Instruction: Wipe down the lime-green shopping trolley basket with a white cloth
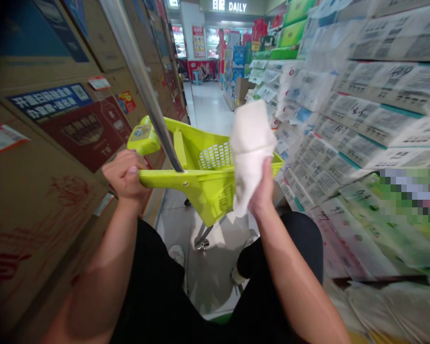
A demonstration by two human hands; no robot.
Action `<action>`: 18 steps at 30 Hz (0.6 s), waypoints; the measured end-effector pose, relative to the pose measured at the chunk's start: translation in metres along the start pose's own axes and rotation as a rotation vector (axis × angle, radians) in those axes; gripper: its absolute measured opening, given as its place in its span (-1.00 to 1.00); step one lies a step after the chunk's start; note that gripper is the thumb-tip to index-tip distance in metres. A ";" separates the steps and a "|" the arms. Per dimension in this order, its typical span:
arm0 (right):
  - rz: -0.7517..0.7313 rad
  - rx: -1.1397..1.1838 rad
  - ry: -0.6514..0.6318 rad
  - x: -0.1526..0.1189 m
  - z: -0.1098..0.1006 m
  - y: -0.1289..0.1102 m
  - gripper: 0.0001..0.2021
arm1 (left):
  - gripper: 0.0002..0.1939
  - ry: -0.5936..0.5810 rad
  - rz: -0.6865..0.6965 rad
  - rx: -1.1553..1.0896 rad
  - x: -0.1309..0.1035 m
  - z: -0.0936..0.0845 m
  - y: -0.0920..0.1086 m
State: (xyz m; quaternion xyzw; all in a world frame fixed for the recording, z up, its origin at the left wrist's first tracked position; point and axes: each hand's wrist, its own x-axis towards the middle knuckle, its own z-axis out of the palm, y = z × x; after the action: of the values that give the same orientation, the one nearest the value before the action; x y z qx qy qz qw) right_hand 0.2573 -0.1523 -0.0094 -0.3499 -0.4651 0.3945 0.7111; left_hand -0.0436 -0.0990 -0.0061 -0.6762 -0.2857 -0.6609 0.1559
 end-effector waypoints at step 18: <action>-0.265 -1.577 -0.290 0.050 -0.117 0.078 -0.35 | -0.57 -0.412 -0.135 0.295 0.024 -0.057 0.018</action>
State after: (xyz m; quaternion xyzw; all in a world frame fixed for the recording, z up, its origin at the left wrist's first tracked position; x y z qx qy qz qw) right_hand 0.3615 -0.0891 -0.0953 -0.6356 -0.7312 -0.0954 0.2288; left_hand -0.0797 -0.1423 0.0245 -0.7458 -0.4493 -0.4694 0.1470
